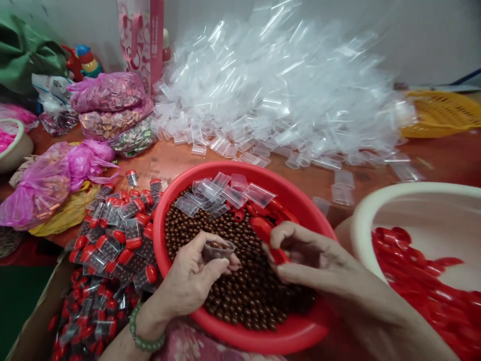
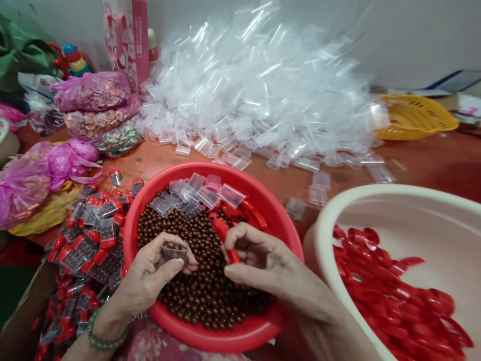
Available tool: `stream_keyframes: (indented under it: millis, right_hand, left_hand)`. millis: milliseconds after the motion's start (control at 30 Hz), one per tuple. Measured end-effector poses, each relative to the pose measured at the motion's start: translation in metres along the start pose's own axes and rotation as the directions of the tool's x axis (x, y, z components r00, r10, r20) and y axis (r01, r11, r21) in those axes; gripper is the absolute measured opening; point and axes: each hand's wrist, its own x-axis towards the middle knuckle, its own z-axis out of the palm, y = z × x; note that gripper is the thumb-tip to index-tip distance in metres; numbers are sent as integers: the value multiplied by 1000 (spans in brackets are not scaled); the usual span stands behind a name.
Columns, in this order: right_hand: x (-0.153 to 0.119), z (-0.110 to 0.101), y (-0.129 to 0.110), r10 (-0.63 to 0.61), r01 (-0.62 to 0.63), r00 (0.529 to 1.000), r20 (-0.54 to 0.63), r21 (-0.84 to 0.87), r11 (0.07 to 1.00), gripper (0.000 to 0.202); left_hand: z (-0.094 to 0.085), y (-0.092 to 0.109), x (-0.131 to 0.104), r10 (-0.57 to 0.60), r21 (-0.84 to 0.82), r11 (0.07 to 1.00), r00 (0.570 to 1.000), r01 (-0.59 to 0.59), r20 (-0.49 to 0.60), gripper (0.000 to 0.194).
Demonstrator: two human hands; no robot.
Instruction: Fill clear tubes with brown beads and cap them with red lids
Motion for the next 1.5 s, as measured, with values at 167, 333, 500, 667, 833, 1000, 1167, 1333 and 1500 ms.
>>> stream_keyframes:
  millis: [167, 333, 500, 667, 833, 1000, 1167, 1333, 1500]
  right_hand:
    - [-4, 26, 12, -70, -91, 950, 303, 487, 868, 37]
    - [-1, 35, 10, 30, -198, 960, 277, 601, 774, 30]
    - [-4, 36, 13, 163, -221, 975, 154, 544, 809, 31]
    - [-14, 46, 12, 105, -84, 984, -141, 144, 986, 33]
    - [-21, 46, 7, -511, 375, 859, 25, -711, 595, 34]
    - [-20, 35, 6, -616, 503, 715, 329, -855, 128, 49]
    - [-16, 34, -1, -521, 567, 731, 440, -817, 105, 53]
    - [-6, 32, 11, -524, 509, 721, 453, -860, -44, 52]
    - [1, 27, 25, -522, 482, 759, 389, -875, 49, 60]
  left_hand:
    - [5, -2, 0, 12, -60, 998, 998, -16, -60, 31]
    - [7, -5, -1, -89, -152, 986, 986, 68, -139, 35]
    - [8, -4, 1, -27, 31, 999, 975, 34, -221, 21]
    - [11, -1, 0, -38, 238, 964, 947, 119, -319, 13]
    - [8, -2, 0, -133, 132, 975, 950, 176, -283, 16]
    - [6, -2, 0, -156, 132, 972, 957, 192, -243, 16]
    - [4, -2, 0, -162, 87, 980, 971, 180, -176, 14]
    - [3, -5, 2, -147, -3, 989, 983, 147, -110, 18]
    - [4, -6, 3, -147, -14, 989, 983, 147, -112, 19]
